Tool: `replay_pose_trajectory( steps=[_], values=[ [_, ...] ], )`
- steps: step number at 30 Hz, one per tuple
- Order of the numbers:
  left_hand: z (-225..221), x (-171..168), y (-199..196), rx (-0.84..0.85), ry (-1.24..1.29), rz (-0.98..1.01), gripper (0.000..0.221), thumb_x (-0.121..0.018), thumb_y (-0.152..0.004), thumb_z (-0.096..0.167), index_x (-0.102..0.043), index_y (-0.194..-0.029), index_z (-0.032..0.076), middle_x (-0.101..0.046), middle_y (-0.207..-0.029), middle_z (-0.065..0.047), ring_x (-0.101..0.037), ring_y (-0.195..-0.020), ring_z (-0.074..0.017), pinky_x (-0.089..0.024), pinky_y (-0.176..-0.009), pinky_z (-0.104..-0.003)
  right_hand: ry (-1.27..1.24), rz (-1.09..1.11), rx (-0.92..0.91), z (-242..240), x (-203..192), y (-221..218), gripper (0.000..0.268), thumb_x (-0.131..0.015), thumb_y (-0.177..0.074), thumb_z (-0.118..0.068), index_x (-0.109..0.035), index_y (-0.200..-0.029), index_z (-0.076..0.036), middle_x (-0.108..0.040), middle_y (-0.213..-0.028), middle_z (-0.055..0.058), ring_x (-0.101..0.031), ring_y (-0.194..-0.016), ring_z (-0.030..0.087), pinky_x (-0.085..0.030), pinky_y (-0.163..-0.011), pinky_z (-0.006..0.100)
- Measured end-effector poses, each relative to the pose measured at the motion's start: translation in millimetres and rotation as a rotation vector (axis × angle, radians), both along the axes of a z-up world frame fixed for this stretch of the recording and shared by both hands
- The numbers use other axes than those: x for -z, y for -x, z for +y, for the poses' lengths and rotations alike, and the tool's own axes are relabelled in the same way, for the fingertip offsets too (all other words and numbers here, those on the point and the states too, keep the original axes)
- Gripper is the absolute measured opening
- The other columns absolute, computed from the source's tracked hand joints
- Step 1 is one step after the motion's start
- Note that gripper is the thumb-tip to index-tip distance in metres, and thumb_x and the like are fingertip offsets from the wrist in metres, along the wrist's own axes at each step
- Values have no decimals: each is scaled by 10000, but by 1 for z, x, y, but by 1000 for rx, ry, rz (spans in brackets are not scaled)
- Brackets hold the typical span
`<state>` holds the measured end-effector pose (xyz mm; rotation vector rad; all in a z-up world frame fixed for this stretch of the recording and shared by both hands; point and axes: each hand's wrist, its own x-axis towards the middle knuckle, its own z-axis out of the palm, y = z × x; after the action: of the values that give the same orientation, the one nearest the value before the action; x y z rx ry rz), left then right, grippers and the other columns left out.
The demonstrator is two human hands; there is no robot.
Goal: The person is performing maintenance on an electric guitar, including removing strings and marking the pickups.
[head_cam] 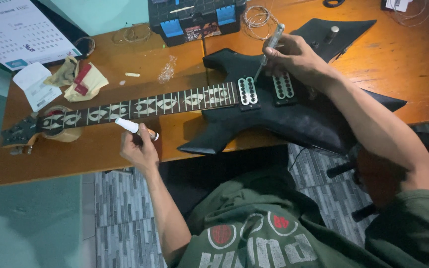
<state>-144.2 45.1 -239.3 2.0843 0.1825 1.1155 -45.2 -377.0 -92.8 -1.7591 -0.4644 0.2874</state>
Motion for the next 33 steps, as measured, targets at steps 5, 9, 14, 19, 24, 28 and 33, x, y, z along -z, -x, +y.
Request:
replay_pose_trajectory(
  steps=[5, 9, 14, 19, 24, 28, 33],
  values=[
    [0, 1, 0, 31, 23, -1, 301, -671, -1043, 323, -722, -1001, 29, -679, -818, -58, -643, -745, -171, -475, -648, -326, -114, 129, 29, -5, 9, -8, 217, -561, -1066, -269, -561, -1124, -60, -652, -1010, 102, -659, -875, 184, -531, -797, 277],
    [4, 5, -2, 30, 11, -7, 299, -667, -1047, 326, -719, -994, 36, -658, -823, -52, -621, -731, -162, -466, -642, -321, 9, 17, -38, -4, 7, -8, 254, -563, -1049, -326, -566, -1110, -79, -665, -1010, 81, -659, -847, 167, -523, -767, 262],
    [3, 4, -1, 38, 36, 8, 308, -668, -1041, 342, -735, -1024, 42, -675, -834, -54, -636, -765, -168, -480, -658, -322, -11, 29, -13, -2, 6, -7, 253, -568, -1055, -339, -569, -1100, -90, -655, -985, 79, -677, -858, 170, -536, -776, 253],
    [5, 9, -3, 25, 20, 2, 298, -673, -1045, 337, -712, -960, 54, -649, -792, -34, -596, -723, -148, -456, -651, -315, -9, 55, 2, -2, 7, -8, 209, -546, -1075, -268, -557, -1124, -65, -661, -1004, 101, -679, -865, 180, -545, -774, 252],
    [3, 5, -1, 47, 23, -9, 292, -672, -1051, 323, -689, -940, 52, -631, -801, -42, -575, -740, -149, -430, -666, -314, -206, 157, -53, -7, 12, -11, 179, -568, -1071, -312, -561, -1047, -134, -617, -969, 46, -635, -852, 167, -505, -759, 276],
    [1, 0, 0, 33, 12, -10, 302, -670, -1047, 327, -713, -966, 39, -641, -808, -49, -599, -743, -166, -440, -651, -327, 29, 35, -31, -3, 5, -7, 206, -531, -1071, -285, -553, -1105, -83, -661, -989, 89, -629, -839, 158, -522, -781, 273],
    [2, 2, -1, 24, 15, -18, 300, -688, -1035, 307, -691, -904, 38, -629, -784, -49, -579, -709, -164, -422, -620, -329, 55, -20, -40, -3, 6, -8, 250, -552, -1066, -324, -572, -1084, -76, -672, -936, 103, -651, -815, 173, -536, -762, 271]
  ],
)
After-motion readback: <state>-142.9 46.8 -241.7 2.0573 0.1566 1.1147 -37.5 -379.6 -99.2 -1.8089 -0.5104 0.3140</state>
